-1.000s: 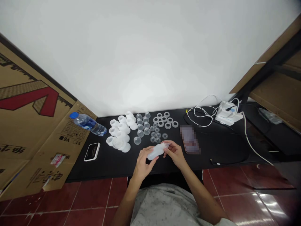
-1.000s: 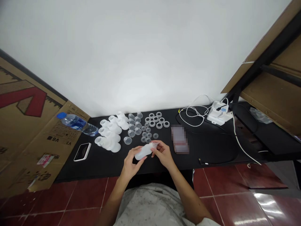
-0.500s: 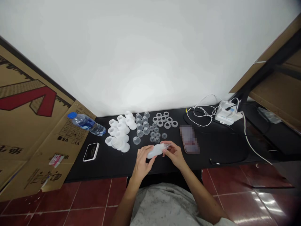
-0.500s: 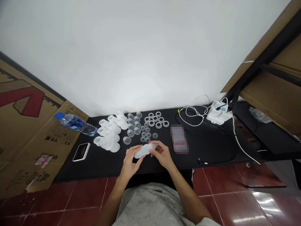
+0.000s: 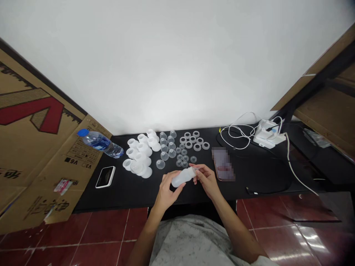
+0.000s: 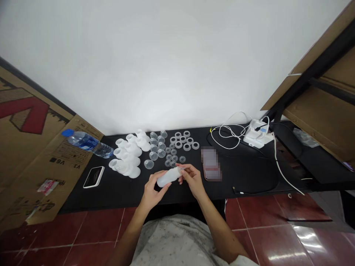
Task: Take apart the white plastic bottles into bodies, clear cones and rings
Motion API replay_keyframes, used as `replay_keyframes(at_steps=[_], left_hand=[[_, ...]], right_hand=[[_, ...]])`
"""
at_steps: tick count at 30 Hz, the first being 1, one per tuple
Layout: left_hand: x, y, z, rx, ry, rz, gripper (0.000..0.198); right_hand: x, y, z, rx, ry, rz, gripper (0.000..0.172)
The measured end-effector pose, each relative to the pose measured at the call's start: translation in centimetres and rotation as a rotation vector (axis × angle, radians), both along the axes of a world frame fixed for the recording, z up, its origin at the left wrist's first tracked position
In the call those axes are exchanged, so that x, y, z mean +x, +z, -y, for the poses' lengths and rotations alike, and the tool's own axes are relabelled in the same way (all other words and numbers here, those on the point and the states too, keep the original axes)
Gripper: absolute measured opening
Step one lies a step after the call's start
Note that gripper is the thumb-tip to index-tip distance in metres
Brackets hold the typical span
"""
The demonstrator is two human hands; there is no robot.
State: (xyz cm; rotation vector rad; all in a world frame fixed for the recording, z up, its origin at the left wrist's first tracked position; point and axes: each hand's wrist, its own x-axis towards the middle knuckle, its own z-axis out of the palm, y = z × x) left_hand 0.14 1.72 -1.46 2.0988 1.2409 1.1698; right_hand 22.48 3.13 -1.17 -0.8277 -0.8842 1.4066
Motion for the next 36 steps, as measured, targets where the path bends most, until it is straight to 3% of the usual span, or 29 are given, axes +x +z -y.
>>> replay_keyframes(at_steps=[5,12,15,17,21,24,29,33,36], left_hand=[[-0.3,-0.1,0.0,0.01,-0.018,-0.014,0.042],[0.3,0.7,0.3,0.146,-0.006,-0.112,0.039],[0.4,1.3,0.7,0.133,0.013,-0.102,0.035],[0.3,1.3,0.9,0.123,0.06,-0.066,0.033],[0.0,0.6,0.9,0.074,0.228,0.025,0.029],[0.1,0.1,0.6,-0.014,0.276,0.075,0.03],[0.2,0.0,0.4,-0.067,0.239,0.129,0.035],[-0.1,0.2,0.1,-0.133,0.215,0.224,0.023],[-0.3,0.1,-0.1,-0.191,0.194,0.296,0.02]], right_hand=[[0.0,0.3,-0.1,0.02,0.022,0.034,0.04],[-0.4,0.3,0.2,0.029,-0.04,0.114,0.044],[-0.3,0.0,0.2,0.02,-0.175,0.184,0.048],[-0.1,0.1,0.0,0.015,-0.329,0.281,0.043],[0.3,2.0,-0.7,0.179,-0.5,0.698,0.027],[-0.9,5.1,-2.3,0.441,-0.407,0.95,0.021],[-6.3,9.3,-6.3,0.655,0.042,1.339,0.016],[-11.4,10.1,-8.2,0.679,0.29,1.715,0.022],[-14.1,9.6,-8.6,0.672,0.355,1.875,0.022]])
